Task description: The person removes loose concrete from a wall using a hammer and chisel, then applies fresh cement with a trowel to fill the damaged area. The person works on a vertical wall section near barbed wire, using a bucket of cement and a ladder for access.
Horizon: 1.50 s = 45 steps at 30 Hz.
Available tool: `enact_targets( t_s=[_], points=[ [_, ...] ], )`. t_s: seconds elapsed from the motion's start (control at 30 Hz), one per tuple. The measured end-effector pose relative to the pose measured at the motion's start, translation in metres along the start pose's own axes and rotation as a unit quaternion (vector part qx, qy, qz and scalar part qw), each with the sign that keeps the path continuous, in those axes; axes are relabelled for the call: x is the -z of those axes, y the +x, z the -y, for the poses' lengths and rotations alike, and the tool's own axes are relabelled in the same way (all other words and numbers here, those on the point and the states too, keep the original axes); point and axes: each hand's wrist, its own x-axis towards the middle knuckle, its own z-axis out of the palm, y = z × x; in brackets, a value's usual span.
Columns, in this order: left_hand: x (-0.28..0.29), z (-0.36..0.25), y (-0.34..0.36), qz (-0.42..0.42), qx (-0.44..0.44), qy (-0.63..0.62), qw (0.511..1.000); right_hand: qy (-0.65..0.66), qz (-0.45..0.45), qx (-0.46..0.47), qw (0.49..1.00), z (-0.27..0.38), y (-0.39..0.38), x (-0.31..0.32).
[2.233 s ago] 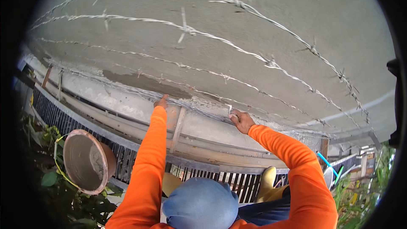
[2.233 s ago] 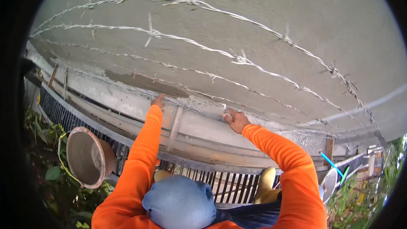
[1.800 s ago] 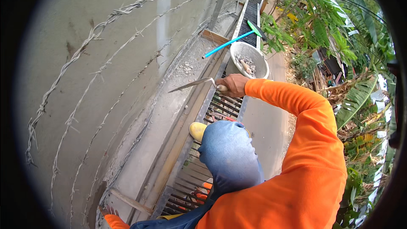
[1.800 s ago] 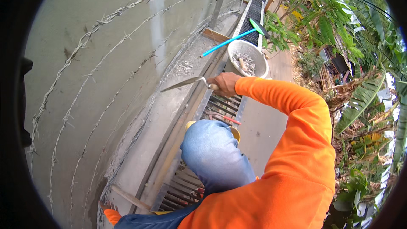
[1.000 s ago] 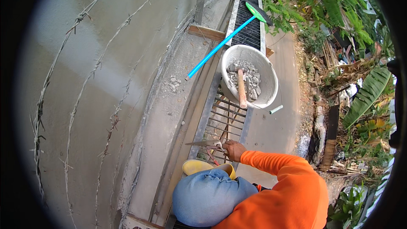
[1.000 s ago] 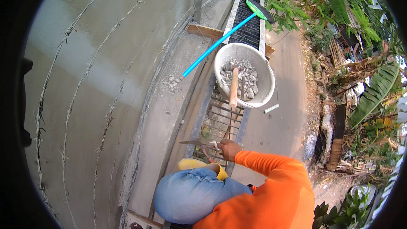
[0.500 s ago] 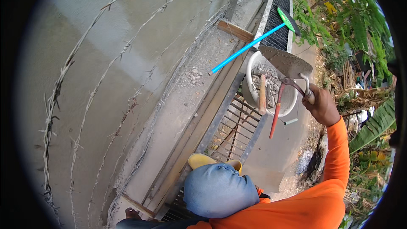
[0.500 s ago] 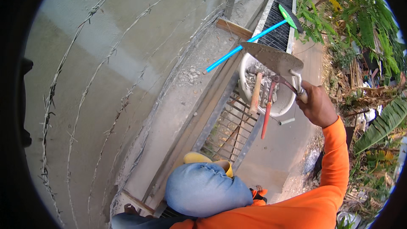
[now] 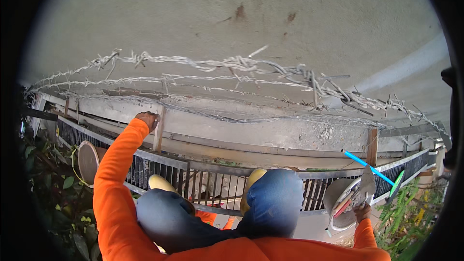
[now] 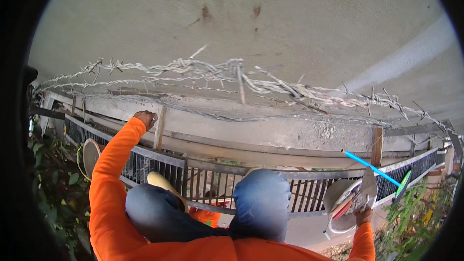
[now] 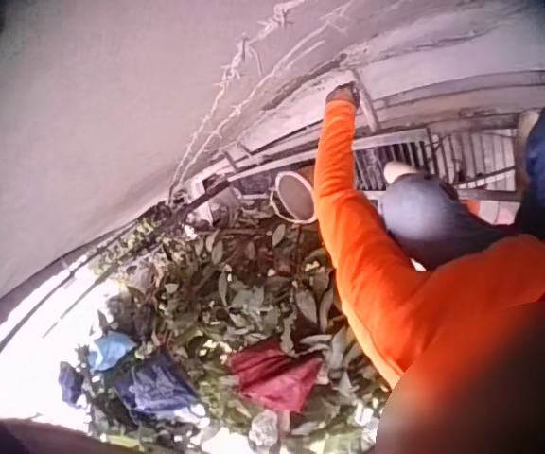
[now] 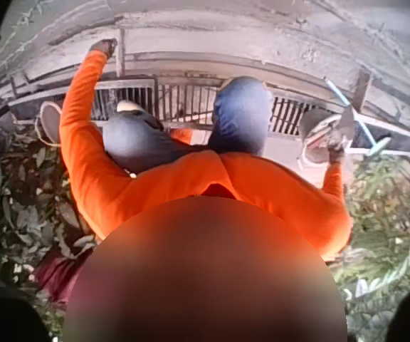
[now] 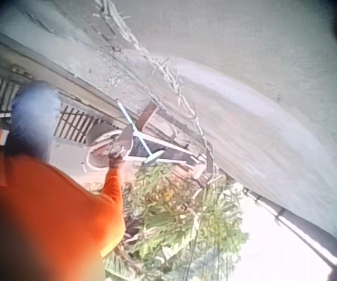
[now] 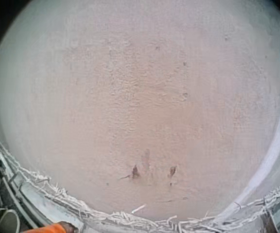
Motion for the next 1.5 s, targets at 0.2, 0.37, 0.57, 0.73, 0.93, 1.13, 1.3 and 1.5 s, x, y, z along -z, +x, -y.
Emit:
enact_targets(
  t_s=[0.2,0.37,0.57,0.73,0.93,1.13,1.3,1.5],
  points=[
    [-0.013,-0.024,0.005,-0.200,-0.050,-0.146,0.968,-0.137,-0.265,0.225,0.928,0.023,0.009,-0.006],
    [-0.045,0.009,-0.062,-0.373,-0.023,-0.114,0.921,-0.307,-0.179,0.492,0.795,0.169,-0.055,-0.060],
    [-0.092,0.112,-0.204,-0.628,0.465,0.019,0.623,-0.226,0.205,0.375,0.875,0.370,-0.120,-0.203],
    [-0.173,0.216,-0.332,-0.485,0.859,-0.073,0.145,-0.230,0.415,0.410,0.779,0.474,-0.136,-0.302],
    [-0.286,0.282,-0.374,-0.494,0.720,-0.452,0.182,-0.218,0.544,0.361,0.725,0.535,-0.191,-0.291],
    [-0.316,0.255,-0.359,-0.479,0.684,-0.550,0.026,-0.062,0.549,0.388,0.738,0.566,-0.183,-0.307],
    [-0.281,0.176,-0.325,-0.499,0.711,-0.490,0.070,-0.161,0.572,0.349,0.724,0.559,-0.148,-0.353],
    [-0.224,0.081,-0.324,-0.542,0.624,-0.561,0.054,-0.131,0.544,0.543,0.626,0.583,-0.135,-0.392]
  ],
)
